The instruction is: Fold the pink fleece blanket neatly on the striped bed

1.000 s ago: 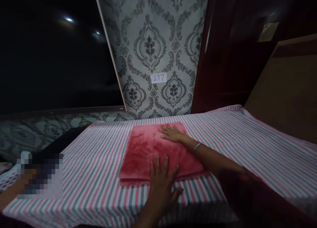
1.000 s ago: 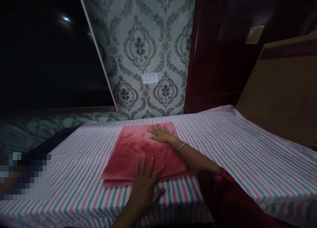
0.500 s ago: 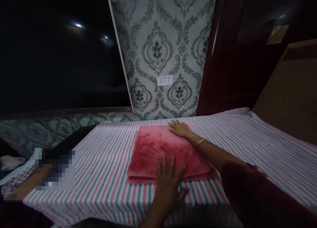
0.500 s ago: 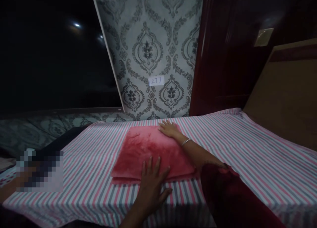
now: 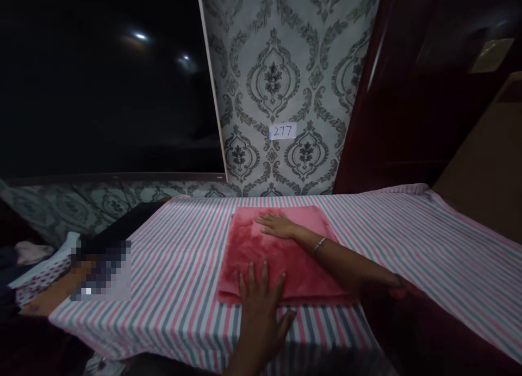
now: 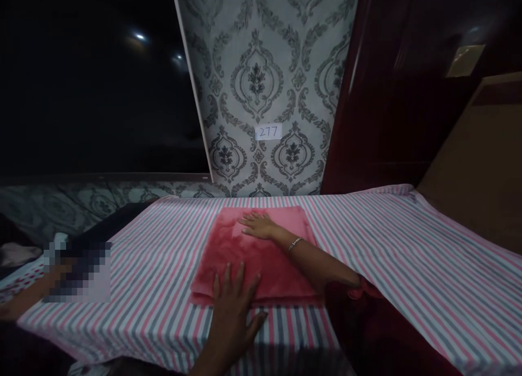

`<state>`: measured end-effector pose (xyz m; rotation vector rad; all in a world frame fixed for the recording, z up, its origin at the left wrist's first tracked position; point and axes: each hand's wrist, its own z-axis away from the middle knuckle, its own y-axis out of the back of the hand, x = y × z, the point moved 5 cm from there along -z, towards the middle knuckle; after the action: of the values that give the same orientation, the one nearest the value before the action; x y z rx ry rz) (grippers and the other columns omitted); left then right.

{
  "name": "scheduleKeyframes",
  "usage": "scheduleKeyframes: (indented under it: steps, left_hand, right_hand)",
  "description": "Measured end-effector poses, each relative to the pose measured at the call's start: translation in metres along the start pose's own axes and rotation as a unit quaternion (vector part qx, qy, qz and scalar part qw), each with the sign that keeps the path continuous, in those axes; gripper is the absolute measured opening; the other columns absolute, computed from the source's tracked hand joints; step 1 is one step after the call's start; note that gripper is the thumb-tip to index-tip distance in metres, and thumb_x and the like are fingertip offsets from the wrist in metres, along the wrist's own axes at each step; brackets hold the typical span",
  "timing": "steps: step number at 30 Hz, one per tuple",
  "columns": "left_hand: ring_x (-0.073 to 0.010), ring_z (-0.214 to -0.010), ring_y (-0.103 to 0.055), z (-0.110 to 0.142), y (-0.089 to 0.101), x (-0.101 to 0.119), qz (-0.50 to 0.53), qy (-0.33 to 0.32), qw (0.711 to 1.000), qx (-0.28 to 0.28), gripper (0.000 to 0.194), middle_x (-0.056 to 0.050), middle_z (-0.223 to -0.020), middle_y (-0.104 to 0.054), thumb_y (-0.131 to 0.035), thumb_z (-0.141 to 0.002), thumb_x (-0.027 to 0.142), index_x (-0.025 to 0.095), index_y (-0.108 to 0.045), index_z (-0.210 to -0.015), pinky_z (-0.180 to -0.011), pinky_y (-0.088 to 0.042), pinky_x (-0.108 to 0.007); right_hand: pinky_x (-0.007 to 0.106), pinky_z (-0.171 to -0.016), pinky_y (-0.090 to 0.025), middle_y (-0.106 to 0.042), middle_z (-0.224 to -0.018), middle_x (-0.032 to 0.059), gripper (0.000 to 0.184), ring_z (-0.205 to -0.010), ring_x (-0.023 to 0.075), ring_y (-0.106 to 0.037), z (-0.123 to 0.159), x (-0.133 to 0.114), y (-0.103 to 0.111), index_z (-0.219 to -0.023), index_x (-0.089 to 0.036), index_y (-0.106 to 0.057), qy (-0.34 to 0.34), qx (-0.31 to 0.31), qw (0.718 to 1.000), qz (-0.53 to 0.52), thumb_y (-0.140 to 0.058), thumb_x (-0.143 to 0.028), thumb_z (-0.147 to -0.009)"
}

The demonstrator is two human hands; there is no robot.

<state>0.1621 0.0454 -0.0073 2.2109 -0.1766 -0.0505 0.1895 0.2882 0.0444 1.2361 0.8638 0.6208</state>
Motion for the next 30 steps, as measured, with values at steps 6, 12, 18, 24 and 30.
scheduleKeyframes:
  steps: [6,12,18,24,30]
  left_hand:
    - [-0.0436,-0.151,-0.011,0.002,-0.005,-0.003,0.026,0.024,0.999,-0.021,0.078,-0.006,-0.167,-0.018,-0.067,-0.083,0.048,0.038,-0.036,-0.153,-0.115,-0.016,-0.07]
    - [-0.045,-0.151,-0.009,0.005,-0.006,-0.004,0.031,0.017,0.999,-0.034,0.081,-0.006,-0.168,-0.013,-0.067,-0.082,0.046,0.038,-0.032,-0.155,-0.113,-0.02,-0.072]
    - [-0.0405,-0.152,-0.012,0.002,0.009,-0.007,0.031,0.017,0.999,0.003,0.075,-0.007,-0.166,-0.021,-0.065,-0.083,0.039,0.032,-0.038,-0.153,-0.116,-0.015,-0.07]
    - [-0.0429,-0.151,-0.012,0.008,0.018,-0.031,0.001,0.074,0.997,0.022,0.073,-0.008,-0.165,-0.025,-0.068,-0.08,0.038,0.033,-0.044,-0.149,-0.116,-0.012,-0.07]
    - [-0.0435,-0.15,-0.016,0.021,-0.001,-0.036,0.0,0.086,0.996,0.015,0.081,-0.007,-0.164,-0.029,-0.073,-0.074,0.038,0.036,-0.044,-0.149,-0.117,-0.014,-0.066]
  right_hand:
    - [0.061,-0.117,-0.019,-0.026,-0.163,0.0057,0.065,-0.149,0.0339,-0.024,-0.03,0.048,-0.001,-0.158,-0.034,-0.026,-0.124,0.007,0.992,-0.008,-0.024,-0.064,-0.1]
    - [0.06,-0.117,-0.02,-0.027,-0.162,0.0092,0.065,-0.148,0.0339,-0.025,-0.032,0.053,0.002,-0.158,-0.029,-0.028,-0.156,0.022,0.987,-0.005,-0.025,-0.061,-0.101]
    - [0.057,-0.12,-0.01,-0.01,-0.167,0.0024,0.061,-0.153,0.0293,-0.005,-0.021,-0.006,0.017,-0.158,-0.034,-0.027,-0.049,0.053,0.997,0.004,-0.027,-0.059,-0.102]
    - [0.06,-0.12,-0.006,-0.012,-0.166,-0.0003,0.059,-0.153,0.0291,-0.005,-0.022,-0.076,-0.011,-0.156,-0.039,-0.031,0.159,-0.011,0.987,-0.009,-0.031,-0.062,-0.101]
    - [0.057,-0.122,-0.007,-0.017,-0.165,-0.0006,0.06,-0.153,0.0284,-0.009,-0.072,-0.056,-0.019,-0.157,-0.035,-0.03,0.104,-0.022,0.994,-0.014,-0.03,-0.06,-0.102]
